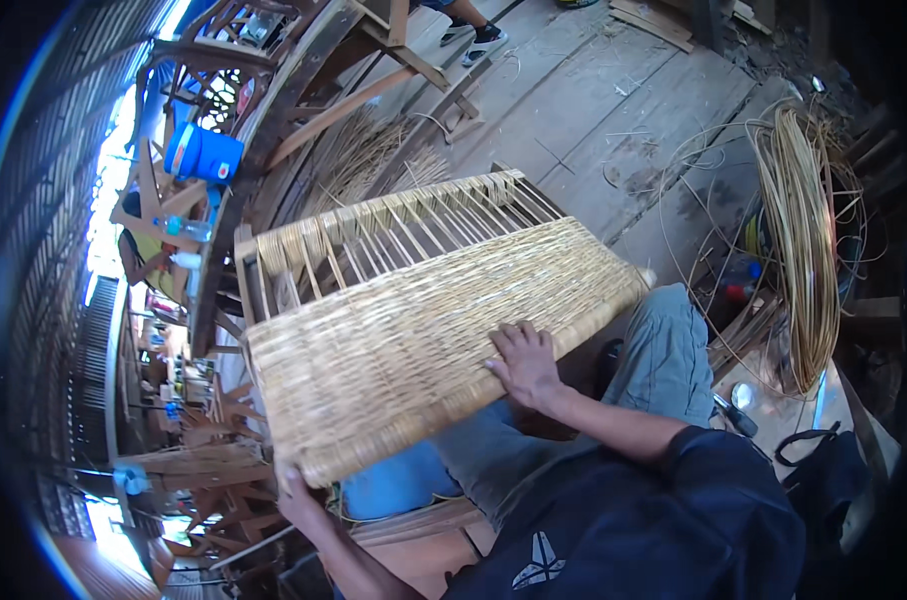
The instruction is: Weaving and assembling a large wicker structure using bamboo strips, a hammer, and a utility knife.
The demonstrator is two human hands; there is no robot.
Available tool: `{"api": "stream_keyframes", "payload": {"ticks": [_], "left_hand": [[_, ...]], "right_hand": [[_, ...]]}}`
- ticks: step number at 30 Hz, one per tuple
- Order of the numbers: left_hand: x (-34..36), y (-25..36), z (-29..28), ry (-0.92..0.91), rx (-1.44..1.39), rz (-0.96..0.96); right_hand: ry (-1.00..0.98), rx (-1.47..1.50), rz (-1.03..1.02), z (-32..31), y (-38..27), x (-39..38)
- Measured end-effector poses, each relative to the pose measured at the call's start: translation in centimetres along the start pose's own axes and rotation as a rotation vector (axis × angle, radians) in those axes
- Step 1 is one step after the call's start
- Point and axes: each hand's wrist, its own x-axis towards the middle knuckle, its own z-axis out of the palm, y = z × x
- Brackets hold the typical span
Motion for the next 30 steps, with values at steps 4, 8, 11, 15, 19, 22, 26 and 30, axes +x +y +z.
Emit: {"api": "stream_keyframes", "payload": {"ticks": [4, 8, 11, 15, 19, 22, 26, 30], "left_hand": [[2.8, 4.4, 3.1, 0.012, 0.180, 0.204], [6.0, 10.8, 5.7, 0.010, 0.440, 0.570], [3.5, 16.3, 10.6, 0.050, 0.484, 0.704], [5.7, 17.0, 12.0, 0.068, 0.443, 0.814], [5.4, 16.3, 12.1, 0.027, 0.164, 0.787], [5.2, 14.8, 12.2, -0.279, -0.187, 0.740], [5.3, 13.9, 11.0, -0.529, -0.192, 0.602], [6.7, 11.5, 12.4, -0.635, -0.385, 0.492]], "right_hand": [[-0.007, 0.168, 0.003, 1.9, 0.7, 0.2], [0.033, 0.368, 0.027, 2.0, -0.4, 2.1], [0.120, 0.403, 0.006, 2.7, -1.4, 3.0], [0.064, 0.333, -0.079, 2.3, 0.2, 2.6], [-0.042, 0.621, 0.094, 0.0, 4.4, 2.7], [0.253, 0.735, 0.033, -2.6, 10.7, 2.2], [0.344, 1.090, 0.108, -12.6, 12.9, 1.6], [0.390, 1.297, 0.056, -19.5, 13.0, 2.7]]}}
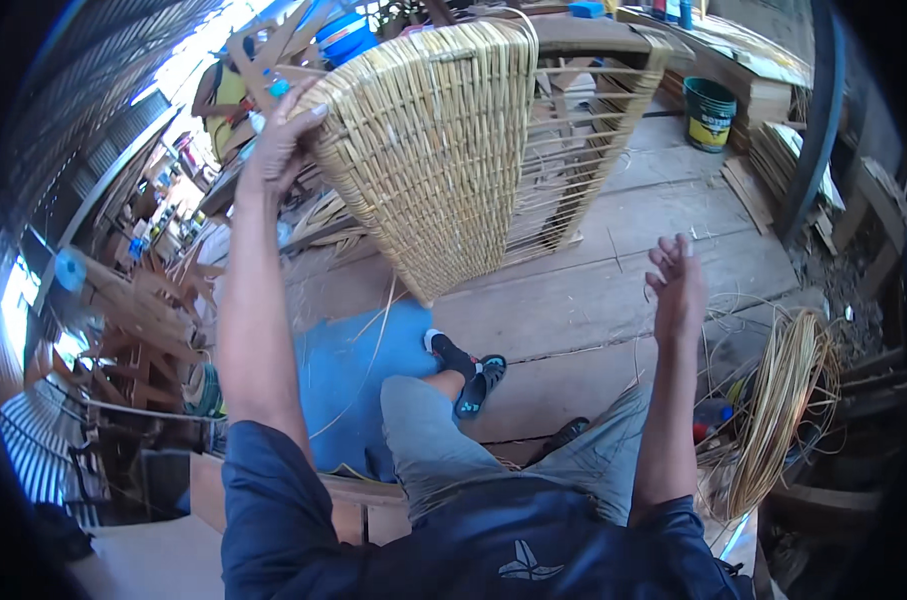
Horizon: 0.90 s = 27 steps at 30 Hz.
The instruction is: Weaving and assembling a large wicker structure using bamboo strips, a hammer, and a utility knife.
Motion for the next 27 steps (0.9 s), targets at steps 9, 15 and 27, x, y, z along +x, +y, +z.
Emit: {"api": "stream_keyframes", "payload": {"ticks": [9, 15, 27], "left_hand": [[2.6, -0.5, 0.2, 0.631, -0.505, -0.108], [1.5, 4.5, 2.8, 0.512, -0.457, -0.172], [-17.9, -16.0, 1.7, 0.231, -0.618, -1.509]], "right_hand": [[-0.070, 0.137, 0.114, 9.4, -10.4, 10.3], [0.085, 0.173, 0.125, 17.4, -11.8, 10.7], [0.303, 0.145, 0.284, 4.4, -6.9, -2.8]]}}
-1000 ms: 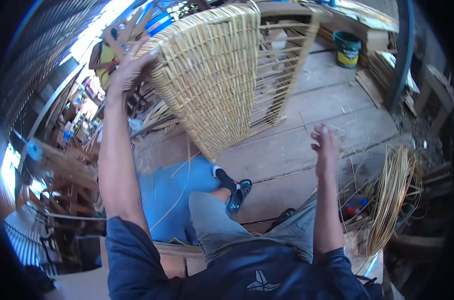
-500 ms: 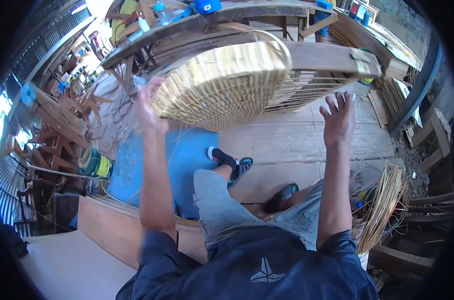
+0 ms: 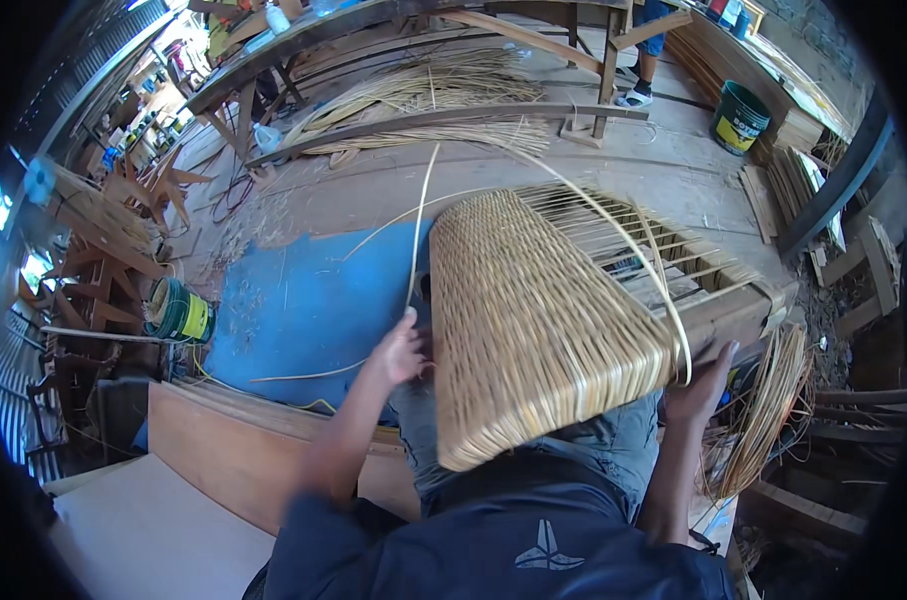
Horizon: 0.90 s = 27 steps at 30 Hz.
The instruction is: Weaving and assembling a large wicker structure using bamboo strips, a hammer, and a utility knife.
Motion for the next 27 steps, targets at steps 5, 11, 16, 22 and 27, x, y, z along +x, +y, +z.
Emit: {"api": "stream_keyframes", "payload": {"ticks": [5, 11, 16, 22, 27], "left_hand": [[6.3, -6.2, 4.8, -0.078, 0.005, -0.085], [11.3, -9.1, 4.3, 0.058, -0.176, 0.156], [11.1, -11.4, 6.7, 0.061, -0.266, 0.099], [9.3, -18.1, 9.4, 0.038, -0.414, 0.053], [8.0, -21.0, 9.8, 0.069, -0.413, -0.110]], "right_hand": [[0.142, 0.036, 0.007, -4.7, 3.0, 2.0], [0.081, -0.152, -0.068, -5.2, 6.3, 8.6], [0.083, -0.209, -0.013, -3.6, 5.6, 13.3], [-0.049, -0.182, 0.253, -5.5, 4.5, 18.1], [-0.009, -0.185, 0.325, -7.7, 5.4, 18.3]]}}
